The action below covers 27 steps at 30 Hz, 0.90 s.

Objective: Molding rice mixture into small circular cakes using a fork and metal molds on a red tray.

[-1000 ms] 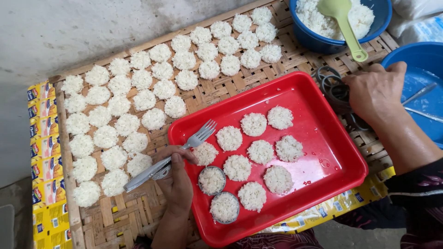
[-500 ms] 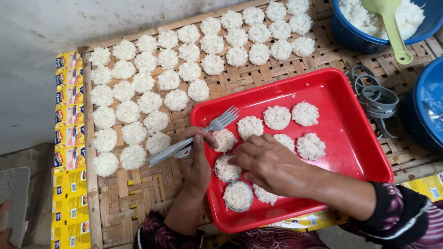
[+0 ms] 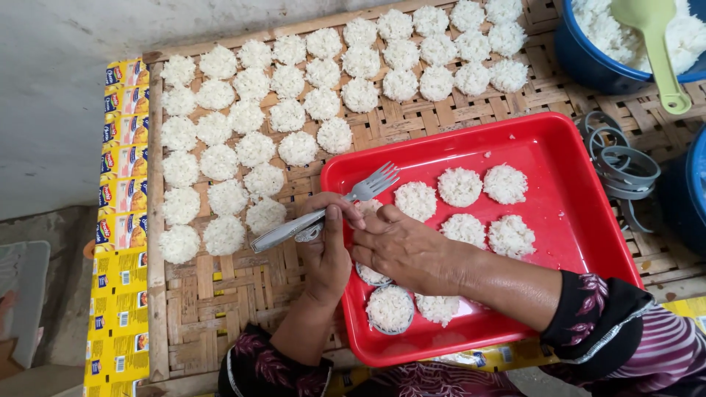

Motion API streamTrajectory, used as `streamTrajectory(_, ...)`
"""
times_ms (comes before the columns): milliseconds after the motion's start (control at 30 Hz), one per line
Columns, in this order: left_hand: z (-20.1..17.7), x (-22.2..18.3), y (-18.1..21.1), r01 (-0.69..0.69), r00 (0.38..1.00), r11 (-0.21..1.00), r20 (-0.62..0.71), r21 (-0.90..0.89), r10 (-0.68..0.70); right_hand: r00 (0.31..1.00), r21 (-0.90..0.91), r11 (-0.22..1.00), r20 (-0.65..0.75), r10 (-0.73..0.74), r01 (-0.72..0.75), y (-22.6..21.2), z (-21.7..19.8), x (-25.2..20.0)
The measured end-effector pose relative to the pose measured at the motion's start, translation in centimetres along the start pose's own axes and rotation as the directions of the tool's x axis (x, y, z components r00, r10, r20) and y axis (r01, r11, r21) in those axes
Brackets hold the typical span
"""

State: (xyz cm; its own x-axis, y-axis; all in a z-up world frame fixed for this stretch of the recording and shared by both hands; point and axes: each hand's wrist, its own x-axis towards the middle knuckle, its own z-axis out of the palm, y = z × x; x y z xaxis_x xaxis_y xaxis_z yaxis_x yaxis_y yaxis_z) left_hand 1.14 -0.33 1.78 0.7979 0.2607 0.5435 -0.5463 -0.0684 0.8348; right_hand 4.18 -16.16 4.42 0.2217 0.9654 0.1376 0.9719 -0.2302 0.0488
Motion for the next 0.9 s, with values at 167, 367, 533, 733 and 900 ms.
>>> streamTrajectory(167,0.0,0.1,-0.2,0.001,1.000,1.000,0.002,-0.016,-0.001,0.997,0.049,0.999,-0.073,0.012,-0.008,0.2,-0.5,0.0)
streamTrajectory(367,-0.1,-0.1,-0.2,-0.004,1.000,1.000,-0.007,-0.028,0.004,0.940,0.149,0.987,-0.341,-0.010,0.065,0.3,-0.2,-0.5)
streamTrajectory(533,-0.4,-0.6,-1.1,-0.001,1.000,1.000,0.017,-0.002,0.001,0.882,0.148,0.978,-0.467,-0.060,0.145,-0.2,-1.6,-1.8)
streamTrajectory(733,-0.6,-1.7,-0.9,0.229,0.971,0.956,-0.033,-0.183,-0.238,0.869,0.205,0.973,-0.455,0.193,-0.109,0.5,-4.1,-6.9)
streamTrajectory(900,-0.7,-1.7,-1.1,0.248,0.965,0.940,-0.029,-0.233,-0.262,0.515,0.185,0.580,-0.303,0.802,-0.794,7.7,-7.6,-14.5)
